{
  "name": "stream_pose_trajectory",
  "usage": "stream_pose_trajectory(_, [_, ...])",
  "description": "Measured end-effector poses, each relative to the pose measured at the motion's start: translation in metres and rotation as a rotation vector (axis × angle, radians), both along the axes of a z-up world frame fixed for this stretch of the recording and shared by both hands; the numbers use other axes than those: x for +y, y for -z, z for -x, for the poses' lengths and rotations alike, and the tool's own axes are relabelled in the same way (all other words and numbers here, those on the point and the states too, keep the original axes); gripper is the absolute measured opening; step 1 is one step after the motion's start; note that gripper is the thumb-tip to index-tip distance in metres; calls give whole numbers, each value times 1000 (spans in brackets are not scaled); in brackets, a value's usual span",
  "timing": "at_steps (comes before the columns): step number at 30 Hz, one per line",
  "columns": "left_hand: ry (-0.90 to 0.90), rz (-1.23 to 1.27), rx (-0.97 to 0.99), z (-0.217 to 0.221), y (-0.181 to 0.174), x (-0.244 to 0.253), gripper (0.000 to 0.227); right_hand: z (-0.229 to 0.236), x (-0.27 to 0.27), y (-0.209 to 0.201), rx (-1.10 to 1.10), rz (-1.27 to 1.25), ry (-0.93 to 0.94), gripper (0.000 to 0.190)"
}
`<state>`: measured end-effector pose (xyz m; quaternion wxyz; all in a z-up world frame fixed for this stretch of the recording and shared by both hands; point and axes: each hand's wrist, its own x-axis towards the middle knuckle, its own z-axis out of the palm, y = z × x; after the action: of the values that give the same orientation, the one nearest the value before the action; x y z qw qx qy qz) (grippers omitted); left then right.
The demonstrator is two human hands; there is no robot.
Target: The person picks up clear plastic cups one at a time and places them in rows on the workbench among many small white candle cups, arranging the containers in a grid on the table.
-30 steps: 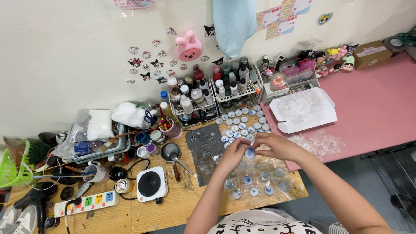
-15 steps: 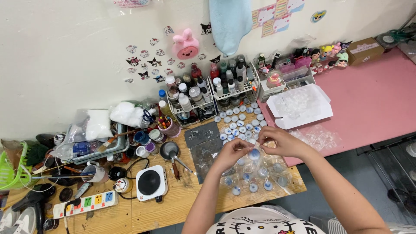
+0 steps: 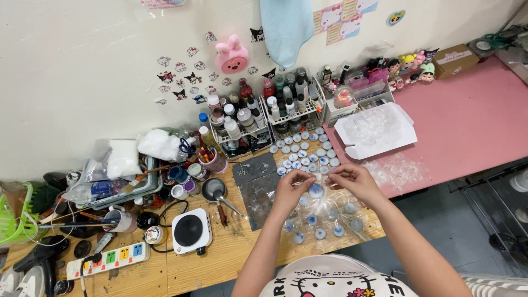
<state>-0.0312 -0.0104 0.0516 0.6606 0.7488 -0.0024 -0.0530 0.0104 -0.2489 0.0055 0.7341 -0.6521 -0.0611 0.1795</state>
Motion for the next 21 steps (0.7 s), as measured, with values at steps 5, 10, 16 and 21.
stream_pose_trajectory(5, [66,73,-92,-2,14,-6,12,10,10,-34,18,24,0,29])
stream_pose_trajectory(10, [30,176,-33,-7,20,-9,12,8,3,-18,-5,71,48,27])
stream_pose_trajectory(16, [-53,181,28,-4,-8,-13,31,16,3,-39,-24,73,44,24])
stream_pose_trajectory(21, [-3,273,10,-5,14,-8,25,17,-1,-20,-173,89,39,24])
